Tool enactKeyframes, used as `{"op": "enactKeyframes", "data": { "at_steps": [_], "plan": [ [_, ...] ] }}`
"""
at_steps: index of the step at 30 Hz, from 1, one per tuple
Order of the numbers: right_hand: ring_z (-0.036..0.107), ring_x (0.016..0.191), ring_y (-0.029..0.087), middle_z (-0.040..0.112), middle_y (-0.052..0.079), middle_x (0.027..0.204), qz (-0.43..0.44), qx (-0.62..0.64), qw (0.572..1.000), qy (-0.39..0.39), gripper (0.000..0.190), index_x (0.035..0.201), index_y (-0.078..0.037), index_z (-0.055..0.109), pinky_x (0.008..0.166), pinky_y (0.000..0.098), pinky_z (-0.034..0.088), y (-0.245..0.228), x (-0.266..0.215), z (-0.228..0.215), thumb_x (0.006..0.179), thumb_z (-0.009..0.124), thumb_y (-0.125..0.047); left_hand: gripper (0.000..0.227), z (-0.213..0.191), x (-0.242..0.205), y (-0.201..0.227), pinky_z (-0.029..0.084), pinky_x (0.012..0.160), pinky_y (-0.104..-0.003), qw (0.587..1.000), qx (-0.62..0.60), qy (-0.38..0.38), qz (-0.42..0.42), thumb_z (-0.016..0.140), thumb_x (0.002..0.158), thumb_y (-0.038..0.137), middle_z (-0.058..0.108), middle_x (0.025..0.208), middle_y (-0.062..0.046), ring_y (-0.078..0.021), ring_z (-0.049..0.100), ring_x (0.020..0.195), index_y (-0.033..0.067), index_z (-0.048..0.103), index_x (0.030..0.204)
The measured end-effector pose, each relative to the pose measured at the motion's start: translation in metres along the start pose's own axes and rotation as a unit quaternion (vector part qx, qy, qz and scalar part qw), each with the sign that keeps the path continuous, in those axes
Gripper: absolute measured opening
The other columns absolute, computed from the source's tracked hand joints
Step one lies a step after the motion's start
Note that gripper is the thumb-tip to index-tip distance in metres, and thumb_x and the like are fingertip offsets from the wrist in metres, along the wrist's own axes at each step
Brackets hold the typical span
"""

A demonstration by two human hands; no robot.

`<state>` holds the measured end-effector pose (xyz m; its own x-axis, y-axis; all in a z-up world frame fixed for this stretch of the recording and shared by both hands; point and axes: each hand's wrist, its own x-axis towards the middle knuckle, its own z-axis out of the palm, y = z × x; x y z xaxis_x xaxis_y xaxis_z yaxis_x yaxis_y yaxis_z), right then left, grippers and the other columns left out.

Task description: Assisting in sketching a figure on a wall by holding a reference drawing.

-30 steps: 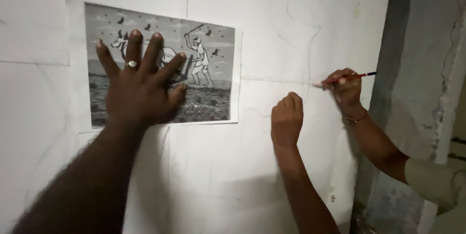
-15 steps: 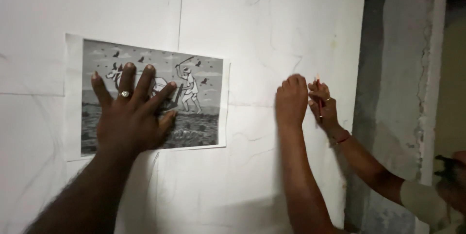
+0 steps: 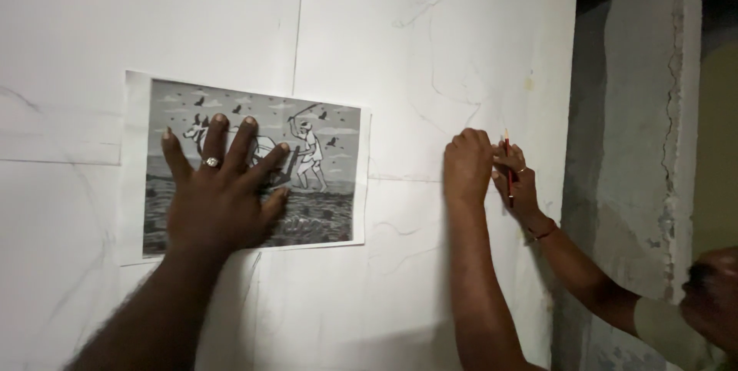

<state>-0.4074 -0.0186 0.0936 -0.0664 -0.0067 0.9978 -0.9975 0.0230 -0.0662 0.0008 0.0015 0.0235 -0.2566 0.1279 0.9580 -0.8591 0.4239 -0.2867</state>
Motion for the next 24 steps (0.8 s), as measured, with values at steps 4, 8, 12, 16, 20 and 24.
{"op": "enactKeyframes", "data": {
  "at_steps": [4,8,12,16,20,24],
  "plan": [
    [0.065,0.085,0.017,0.067,0.008,0.091,-0.048,-0.328,0.943,-0.041,0.014,0.087,-0.006,0.066,0.075,0.0258,0.053,0.01,-0.021,-0.002,0.098,0.061,0.001,0.069,-0.017,0.008,0.01,-0.008,0.116,-0.076,0.974,0.167,-0.147,-0.04,0.028,0.093,0.074,0.02,0.171,-0.007,-0.0352,0.011,0.158,0.0447,0.035,0.154],
    [0.065,0.093,0.018,0.068,0.006,0.09,-0.103,-0.386,0.915,-0.053,0.009,0.078,-0.008,0.068,0.085,0.0274,0.054,-0.008,-0.051,-0.033,0.085,0.065,-0.003,0.063,0.001,0.0,0.0,-0.006,0.117,-0.08,1.0,0.013,0.005,-0.004,0.028,0.096,0.07,0.022,0.168,-0.011,-0.0383,0.013,0.157,0.0376,0.038,0.149],
    [0.065,0.094,0.018,0.067,0.007,0.093,-0.121,-0.238,0.963,0.028,0.009,0.08,-0.004,0.067,0.083,0.026,0.053,0.007,-0.053,-0.016,0.087,0.065,0.002,0.064,-0.002,-0.001,0.001,-0.006,0.119,-0.08,1.0,0.01,0.002,-0.001,0.028,0.097,0.07,0.021,0.17,-0.011,-0.0392,0.013,0.158,0.0375,0.037,0.152],
    [0.061,0.089,0.017,0.064,0.007,0.097,-0.066,0.137,0.988,0.038,0.006,0.091,-0.001,0.063,0.076,0.0241,0.051,0.011,-0.038,-0.003,0.094,0.058,0.002,0.069,-0.022,0.012,0.012,-0.008,0.113,-0.075,0.969,0.176,-0.168,-0.041,0.028,0.092,0.076,0.017,0.17,-0.007,-0.0365,0.01,0.155,0.0447,0.033,0.153],
    [0.06,0.085,0.016,0.062,0.008,0.098,-0.04,0.197,0.979,0.026,0.006,0.099,0.001,0.06,0.074,0.0239,0.05,0.007,-0.019,-0.001,0.097,0.055,0.001,0.064,-0.006,0.003,0.005,-0.006,0.118,-0.079,1.0,0.006,0.012,0.001,0.026,0.097,0.071,0.018,0.17,-0.01,-0.0385,0.012,0.157,0.038,0.034,0.152],
    [0.061,0.09,0.016,0.062,0.008,0.098,-0.096,0.005,0.993,0.067,0.006,0.097,0.001,0.061,0.075,0.0255,0.05,0.011,-0.003,0.007,0.097,0.055,0.002,0.066,-0.006,0.004,0.005,-0.009,0.116,-0.076,0.992,0.099,-0.075,-0.019,0.025,0.094,0.073,0.015,0.169,-0.007,-0.0361,0.008,0.156,0.0427,0.031,0.153]
  ]
}}
